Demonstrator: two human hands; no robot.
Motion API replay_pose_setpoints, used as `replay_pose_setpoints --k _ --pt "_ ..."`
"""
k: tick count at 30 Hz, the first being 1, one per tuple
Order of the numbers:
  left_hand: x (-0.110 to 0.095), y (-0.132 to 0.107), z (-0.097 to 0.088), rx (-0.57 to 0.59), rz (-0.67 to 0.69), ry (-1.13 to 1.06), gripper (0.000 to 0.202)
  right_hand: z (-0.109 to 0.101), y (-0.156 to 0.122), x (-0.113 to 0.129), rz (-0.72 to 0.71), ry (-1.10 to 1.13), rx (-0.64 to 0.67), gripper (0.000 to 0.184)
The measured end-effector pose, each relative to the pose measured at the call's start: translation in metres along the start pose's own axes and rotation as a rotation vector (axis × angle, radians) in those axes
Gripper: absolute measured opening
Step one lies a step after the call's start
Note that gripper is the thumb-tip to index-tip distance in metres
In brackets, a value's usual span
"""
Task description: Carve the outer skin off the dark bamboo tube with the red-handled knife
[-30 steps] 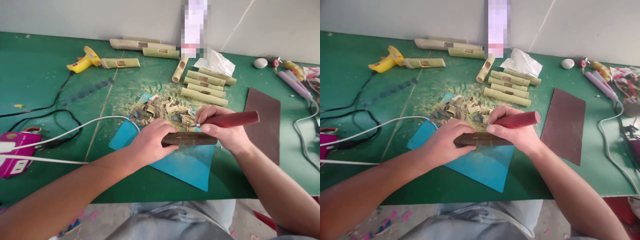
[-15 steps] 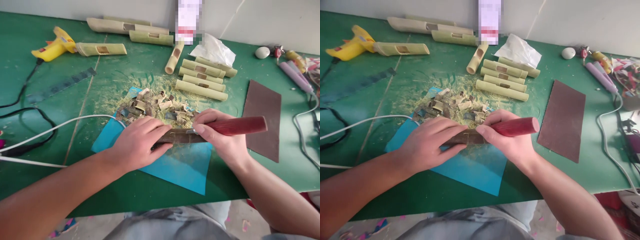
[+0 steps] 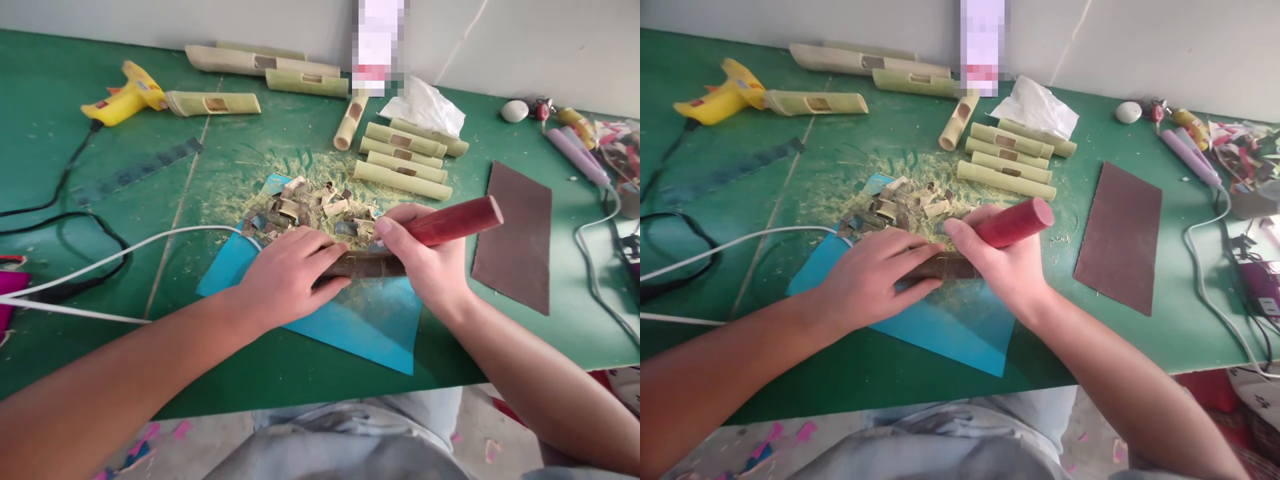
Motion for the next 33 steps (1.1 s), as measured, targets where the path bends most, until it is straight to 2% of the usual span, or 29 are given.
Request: replay_pose_setpoints --k 5,13,17,24,28,33 --pt "0.0 -0.001 0.001 0.012 -0.015 -0.004 0.036 0.007 -0.001 0.002 0.032 0.023 0.059 0.021" --pt "-0.001 0.0 -0.001 0.035 -0.028 0.027 0.039 0.016 -0.003 0.003 0.036 -0.046 -0.008 0.023" --pt "0.0 0.001 -0.001 -0.016 -0.014 0.06 0.036 0.023 0.003 0.003 0.022 -0.077 -0.051 0.026" --pt "-0.002 -0.001 0.002 -0.108 0.028 0.067 0.026 0.039 0.015 0.003 0.114 -0.137 -0.161 0.034" --pt "-0.005 -0.001 0.004 -0.104 -0.009 0.048 0.024 0.047 0.02 0.001 0.16 -0.166 -0.17 0.046" --pt "-0.006 0.0 0.009 -0.07 -0.072 0.057 0.025 0.054 0.018 0.002 0.128 -0.186 -0.197 0.046"
Point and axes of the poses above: each hand's wrist, its own y-axis towards the middle knuckle, its own z-axis out of the palm, x = y × z, the point moved 2 cm from there along y, towards the middle knuckle, and after that the axes turned 6 degrees about -y, right-handed, at the moved point
